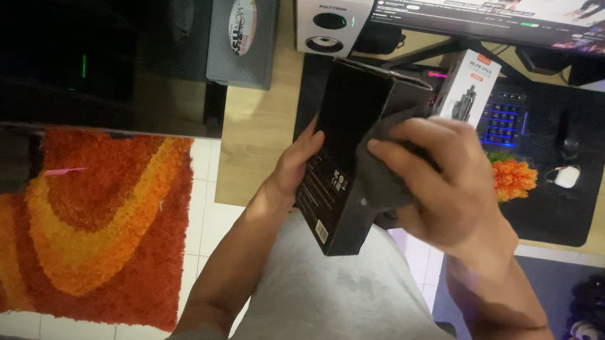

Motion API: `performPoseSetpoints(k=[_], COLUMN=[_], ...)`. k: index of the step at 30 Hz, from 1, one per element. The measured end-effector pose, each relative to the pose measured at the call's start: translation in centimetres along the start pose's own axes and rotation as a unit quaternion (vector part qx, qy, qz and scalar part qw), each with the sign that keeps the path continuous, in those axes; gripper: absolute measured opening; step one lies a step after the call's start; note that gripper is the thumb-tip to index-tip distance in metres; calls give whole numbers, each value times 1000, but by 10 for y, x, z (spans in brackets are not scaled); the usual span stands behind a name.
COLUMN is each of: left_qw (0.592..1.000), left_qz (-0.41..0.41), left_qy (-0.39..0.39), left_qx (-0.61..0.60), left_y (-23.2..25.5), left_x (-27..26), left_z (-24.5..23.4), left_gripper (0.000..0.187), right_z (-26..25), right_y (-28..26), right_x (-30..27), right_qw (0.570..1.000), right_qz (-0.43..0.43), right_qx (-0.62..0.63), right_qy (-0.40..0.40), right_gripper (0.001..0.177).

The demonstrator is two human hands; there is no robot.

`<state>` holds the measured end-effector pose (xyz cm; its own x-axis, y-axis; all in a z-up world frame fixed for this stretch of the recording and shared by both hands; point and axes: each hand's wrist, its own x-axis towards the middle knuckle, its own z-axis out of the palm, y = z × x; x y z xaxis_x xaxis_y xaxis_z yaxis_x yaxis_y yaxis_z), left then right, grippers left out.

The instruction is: The person wipes several product boxes on a desk using a dark cloth. They handle a black box, a white speaker box, and a blue box, wiping each surface before placing them back on the desk.

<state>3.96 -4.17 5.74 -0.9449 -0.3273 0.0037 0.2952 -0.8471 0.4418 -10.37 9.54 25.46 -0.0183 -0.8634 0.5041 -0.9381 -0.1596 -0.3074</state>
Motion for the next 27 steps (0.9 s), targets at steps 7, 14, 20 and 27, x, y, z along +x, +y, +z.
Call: performPoseSetpoints(k=[7, 14, 20, 27], left_qw=[1000, 999, 998, 995], left_qz=[-15, 8, 2, 94], left_qy=[3, -30, 14, 20], left_qx=[15, -20, -53, 22], left_y=[-5, -8, -10, 1], left_x=[1, 4, 2, 19], left_z=[-9, -4, -3, 4], left_gripper=[75, 69, 63, 58], right_z=[-6, 10, 28, 41], right_y=[14, 13, 12, 1], right_x=[11, 6, -11, -23], right_qw=[998, 983, 981, 980], right_qz=[39, 105, 115, 100], right_qx=[5, 35, 62, 124], right_qy=[44, 145, 146, 120], right_gripper=[46, 37, 46, 37])
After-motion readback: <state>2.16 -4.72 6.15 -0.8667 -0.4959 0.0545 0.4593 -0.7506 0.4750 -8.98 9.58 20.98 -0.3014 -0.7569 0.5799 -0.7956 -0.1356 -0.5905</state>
